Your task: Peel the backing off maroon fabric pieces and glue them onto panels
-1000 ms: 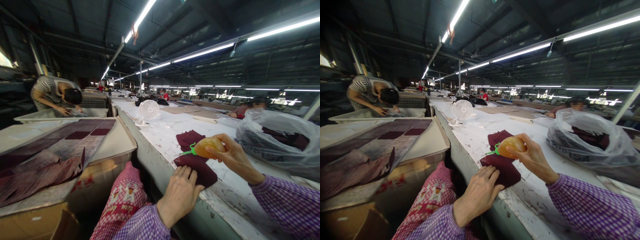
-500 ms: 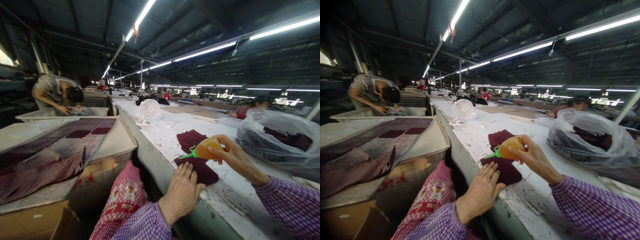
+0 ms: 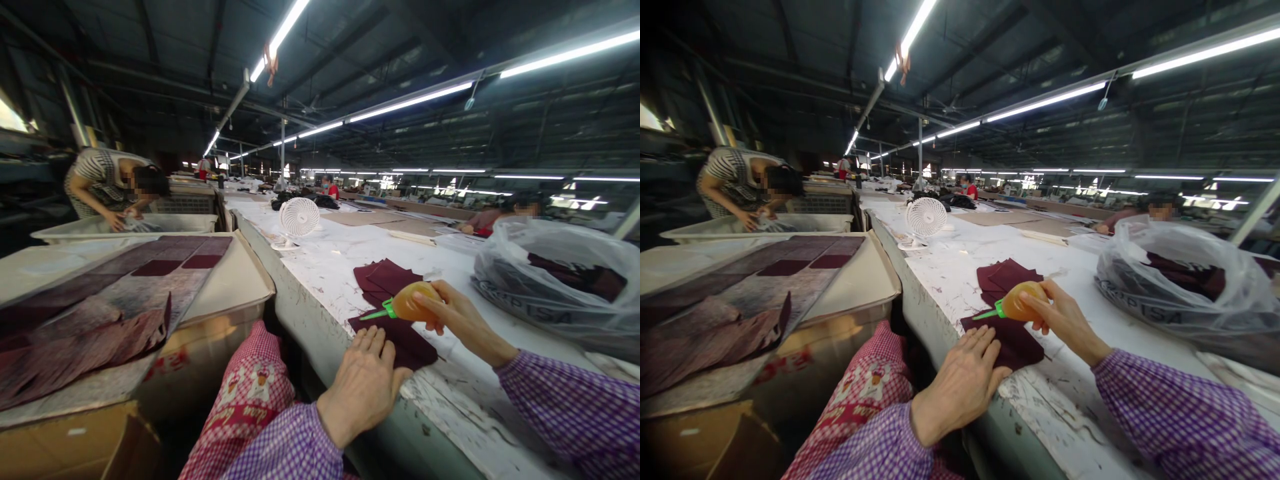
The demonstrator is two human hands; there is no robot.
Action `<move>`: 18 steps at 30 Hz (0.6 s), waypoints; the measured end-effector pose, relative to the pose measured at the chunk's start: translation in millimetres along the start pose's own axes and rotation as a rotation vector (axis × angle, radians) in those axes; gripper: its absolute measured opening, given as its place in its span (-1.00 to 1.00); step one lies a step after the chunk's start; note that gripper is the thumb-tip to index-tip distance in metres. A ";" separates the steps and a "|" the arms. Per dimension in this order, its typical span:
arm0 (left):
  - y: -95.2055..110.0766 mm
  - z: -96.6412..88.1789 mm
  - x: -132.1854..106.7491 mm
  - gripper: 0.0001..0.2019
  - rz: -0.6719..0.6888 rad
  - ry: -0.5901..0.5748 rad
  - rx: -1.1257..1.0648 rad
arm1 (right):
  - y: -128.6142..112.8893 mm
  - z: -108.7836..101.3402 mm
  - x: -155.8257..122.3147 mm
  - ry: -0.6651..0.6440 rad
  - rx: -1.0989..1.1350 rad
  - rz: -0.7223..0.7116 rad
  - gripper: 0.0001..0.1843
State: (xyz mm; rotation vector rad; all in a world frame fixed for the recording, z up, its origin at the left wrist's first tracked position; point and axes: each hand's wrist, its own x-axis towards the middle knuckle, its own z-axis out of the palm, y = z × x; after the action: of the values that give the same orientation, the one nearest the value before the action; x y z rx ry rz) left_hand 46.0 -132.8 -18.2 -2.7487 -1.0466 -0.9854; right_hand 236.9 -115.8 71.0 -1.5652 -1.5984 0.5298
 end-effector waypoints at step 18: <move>3.2 -6.6 1.9 -0.58 -0.015 -0.024 -0.008 | -4.5 2.9 -4.4 0.016 -0.030 -0.163 -0.54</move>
State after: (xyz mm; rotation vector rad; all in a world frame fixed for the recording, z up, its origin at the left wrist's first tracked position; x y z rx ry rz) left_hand 45.4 -135.9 -11.2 -2.7700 -1.0702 -0.9626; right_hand 231.4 -119.9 71.7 -1.4420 -1.7103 0.4054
